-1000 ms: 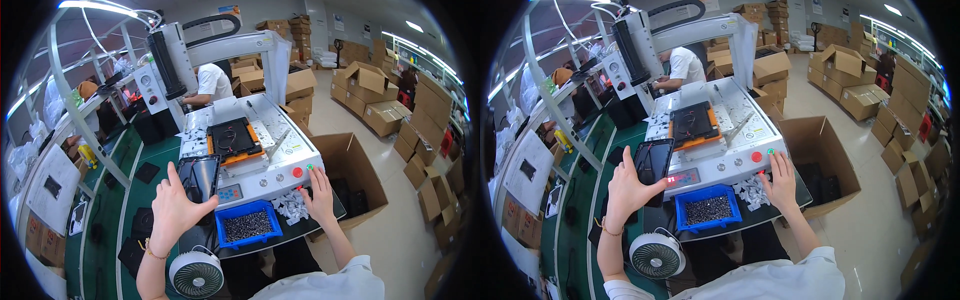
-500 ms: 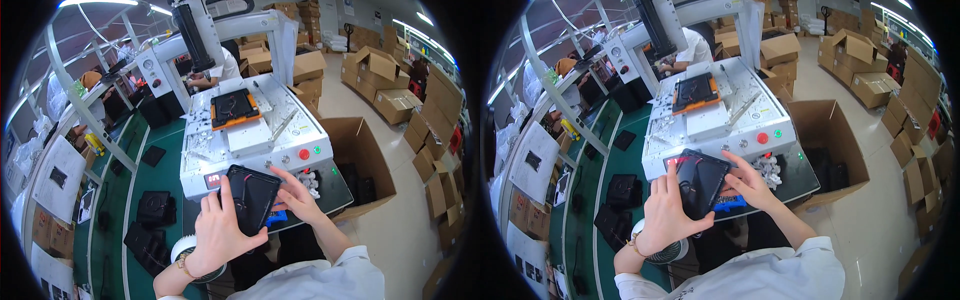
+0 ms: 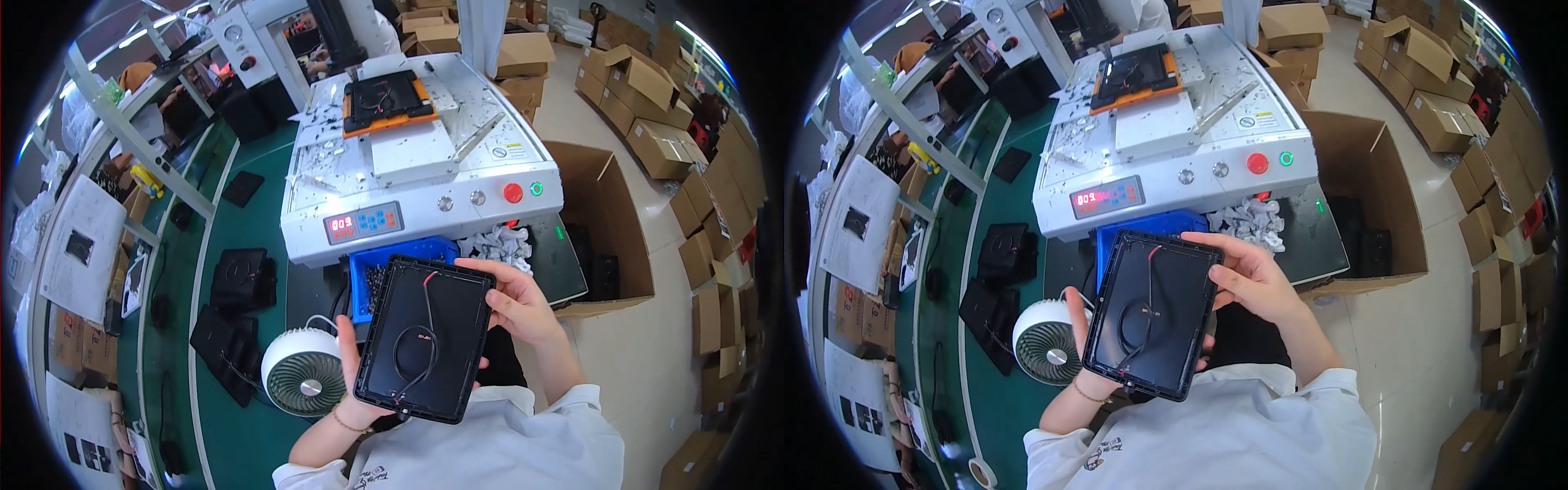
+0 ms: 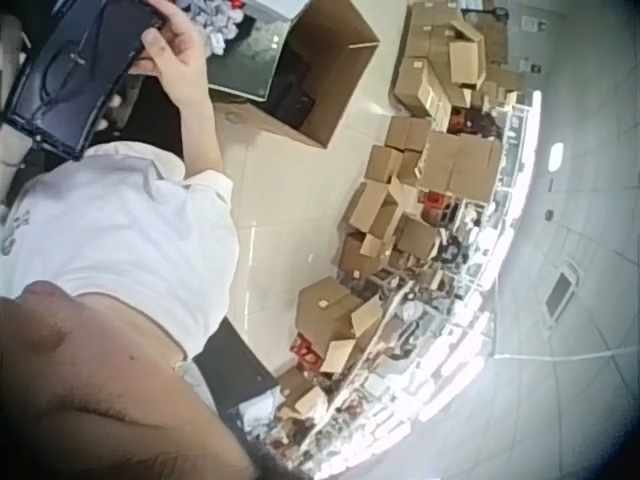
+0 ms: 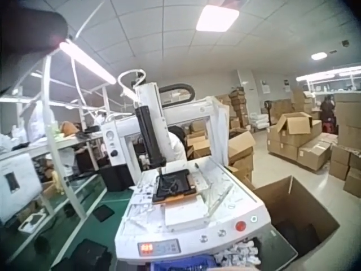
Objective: The worker is assembling small electronic panels by routing wires and using an automated press machine on an assembly line.
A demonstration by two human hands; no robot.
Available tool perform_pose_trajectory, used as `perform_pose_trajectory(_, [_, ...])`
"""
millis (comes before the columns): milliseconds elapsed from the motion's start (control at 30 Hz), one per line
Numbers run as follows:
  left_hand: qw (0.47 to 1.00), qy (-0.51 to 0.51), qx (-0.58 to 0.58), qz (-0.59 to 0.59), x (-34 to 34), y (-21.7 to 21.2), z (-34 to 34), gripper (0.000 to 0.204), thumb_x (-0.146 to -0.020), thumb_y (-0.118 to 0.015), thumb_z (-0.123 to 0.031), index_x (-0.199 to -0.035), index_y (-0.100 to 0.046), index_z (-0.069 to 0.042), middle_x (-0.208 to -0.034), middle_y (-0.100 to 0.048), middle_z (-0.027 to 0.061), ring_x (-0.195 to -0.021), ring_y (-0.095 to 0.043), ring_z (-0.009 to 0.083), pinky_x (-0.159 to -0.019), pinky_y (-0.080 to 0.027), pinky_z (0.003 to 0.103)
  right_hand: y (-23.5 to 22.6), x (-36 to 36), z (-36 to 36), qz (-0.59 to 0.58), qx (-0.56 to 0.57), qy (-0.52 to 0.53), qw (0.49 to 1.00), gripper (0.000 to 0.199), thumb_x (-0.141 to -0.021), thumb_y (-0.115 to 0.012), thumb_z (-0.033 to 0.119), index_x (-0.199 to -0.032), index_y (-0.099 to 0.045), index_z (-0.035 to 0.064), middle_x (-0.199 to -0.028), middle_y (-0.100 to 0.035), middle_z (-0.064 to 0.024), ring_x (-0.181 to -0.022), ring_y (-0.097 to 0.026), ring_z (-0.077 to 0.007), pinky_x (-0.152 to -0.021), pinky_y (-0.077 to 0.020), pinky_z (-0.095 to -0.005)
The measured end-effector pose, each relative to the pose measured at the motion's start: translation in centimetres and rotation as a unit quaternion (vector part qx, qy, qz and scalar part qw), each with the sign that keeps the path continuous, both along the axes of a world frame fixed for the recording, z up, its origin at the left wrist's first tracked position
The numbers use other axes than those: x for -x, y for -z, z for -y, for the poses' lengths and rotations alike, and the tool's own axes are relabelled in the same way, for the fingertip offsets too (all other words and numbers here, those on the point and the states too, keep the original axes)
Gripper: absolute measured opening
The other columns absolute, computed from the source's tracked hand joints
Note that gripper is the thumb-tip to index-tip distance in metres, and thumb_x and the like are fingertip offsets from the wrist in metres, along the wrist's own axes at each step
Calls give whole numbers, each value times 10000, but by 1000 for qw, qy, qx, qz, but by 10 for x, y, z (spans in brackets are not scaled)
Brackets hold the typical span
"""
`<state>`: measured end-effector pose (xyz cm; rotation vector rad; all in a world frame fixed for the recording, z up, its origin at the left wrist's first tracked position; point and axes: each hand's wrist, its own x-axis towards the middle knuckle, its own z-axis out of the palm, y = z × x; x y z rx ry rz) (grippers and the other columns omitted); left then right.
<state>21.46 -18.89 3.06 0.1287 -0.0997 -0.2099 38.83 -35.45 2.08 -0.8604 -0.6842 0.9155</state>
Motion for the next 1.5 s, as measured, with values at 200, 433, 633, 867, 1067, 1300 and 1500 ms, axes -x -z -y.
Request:
perform_pose_trajectory(200, [992, -10, -108, -71, -10, 4, 10, 1145, -726, -454, -878, -1552, -155, -144, -1532, -272, 239, -1339, -318, 555, -1072, -258, 710, -31, -11, 5, 533, 51, 205, 819, 371, -734, -724, -36, -1077, -710, 105, -1073, -538, -51, -895, -510, -192, -773, -439, -293])
perform_pose_trajectory(433, [998, -13, -44, -48, -10, 21, 18, 949, -866, -310, -767, -1534, -218, -97, -1481, -356, 263, -1329, -402, 473, -1117, -315, 587, -51, 4, -15, 825, 0, 184, 534, 318, -625, -732, 116, -942, -727, 88, -1163, -617, -3, -933, -528, -173, -785, -433, -300])
perform_pose_trajectory(633, [949, -247, -197, 15, -25, -6, -8, 896, -801, -525, -569, -1450, -315, 13, -1348, -470, 286, -1166, -555, 395, -1020, -453, 497, -82, 37, 21, 856, -23, 278, 436, 284, -572, -756, 66, -838, -718, -25, -805, -631, -60, -602, -486, -136, -481, -347, -234])
perform_pose_trajectory(867, [864, -468, -157, 96, -33, -17, -33, 1033, -757, -623, -605, -1516, -222, -30, -1503, -308, 265, -1389, -331, 412, -1148, -261, 595, -42, 38, 33, 774, 97, 171, 602, 216, -687, -802, 148, -848, -700, 46, -733, -551, -4, -634, -513, -166, -504, -362, -289])
perform_pose_trajectory(1067, [877, -435, -182, 94, -38, -3, -14, 1054, -739, -645, -550, -1539, -163, -63, -1535, -222, 275, -1395, -278, 465, -1153, -252, 579, -28, 46, -4, 543, 105, 169, 816, 383, -687, -877, 164, -996, -680, 50, -951, -646, -49, -553, -536, -92, -468, -423, -223])
perform_pose_trajectory(1300, [891, -422, -139, 96, -41, -2, -15, 1049, -738, -645, -540, -1547, -148, -95, -1565, -217, 178, -1398, -313, 388, -1146, -257, 604, 3, 57, -28, 446, 77, 135, 881, 100, -809, -760, 47, -892, -714, 18, -714, -658, -39, -503, -550, -103, -455, -414, -247])
perform_pose_trajectory(1500, [875, -435, -176, 123, -40, 4, -8, 1084, -726, -646, -594, -1551, -134, -111, -1563, -205, 174, -1373, -355, 377, -1149, -255, 606, 16, 67, -27, 224, 48, 91, 969, 54, -832, -738, 13, -885, -739, 1, -721, -684, -47, -554, -582, -53, -475, -414, -199])
